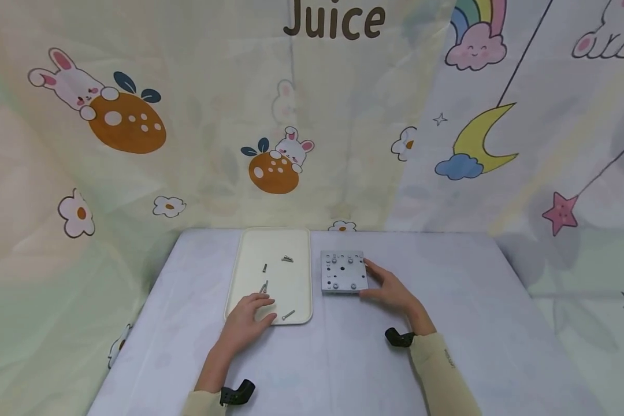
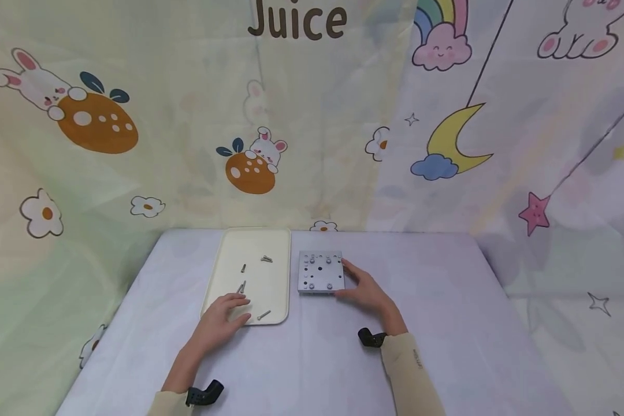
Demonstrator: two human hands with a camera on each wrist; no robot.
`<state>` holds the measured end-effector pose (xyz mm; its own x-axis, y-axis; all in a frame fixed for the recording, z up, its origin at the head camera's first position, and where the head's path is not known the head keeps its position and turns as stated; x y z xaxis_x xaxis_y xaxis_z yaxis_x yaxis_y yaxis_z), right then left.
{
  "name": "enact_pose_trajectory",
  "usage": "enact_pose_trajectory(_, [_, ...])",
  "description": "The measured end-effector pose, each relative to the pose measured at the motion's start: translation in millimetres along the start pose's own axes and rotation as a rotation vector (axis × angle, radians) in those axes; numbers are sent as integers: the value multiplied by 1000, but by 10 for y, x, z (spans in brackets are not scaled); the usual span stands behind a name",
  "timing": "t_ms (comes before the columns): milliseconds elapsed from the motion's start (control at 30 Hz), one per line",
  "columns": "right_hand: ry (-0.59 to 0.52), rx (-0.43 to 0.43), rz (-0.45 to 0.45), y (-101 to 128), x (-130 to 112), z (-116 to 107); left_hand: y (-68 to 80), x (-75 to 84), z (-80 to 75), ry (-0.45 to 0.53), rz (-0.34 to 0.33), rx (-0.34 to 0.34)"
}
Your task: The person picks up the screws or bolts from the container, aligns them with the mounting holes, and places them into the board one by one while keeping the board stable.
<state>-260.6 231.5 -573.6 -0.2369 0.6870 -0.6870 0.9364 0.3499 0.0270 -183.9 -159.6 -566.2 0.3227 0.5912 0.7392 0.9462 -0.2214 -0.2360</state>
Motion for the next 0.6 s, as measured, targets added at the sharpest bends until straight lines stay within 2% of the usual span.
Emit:
enact_pose_trajectory(133, [-58,-30,18,-30,20,-15,-26,7,34,-31,3,21])
enact_pose_trajectory(300, [-135,-64,27,-35,7,-27,-30,50,78,-20,0,60])
enact_pose_trajectory(600, [-118,-44,54,-40,41,-38,-111,73,180,-59,-34,0])
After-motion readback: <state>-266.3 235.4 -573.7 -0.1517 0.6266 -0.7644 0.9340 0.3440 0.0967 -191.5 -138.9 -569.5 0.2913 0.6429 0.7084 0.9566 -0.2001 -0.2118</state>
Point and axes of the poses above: each hand's wrist, its own y-axis away from the middle knuckle, its own z-axis out of the palm, x = y × z, the point moved 2 cm from there along -y, towards the middle knuckle, and after that the axes turned 12 degrees about y, right-handed, at the moved point
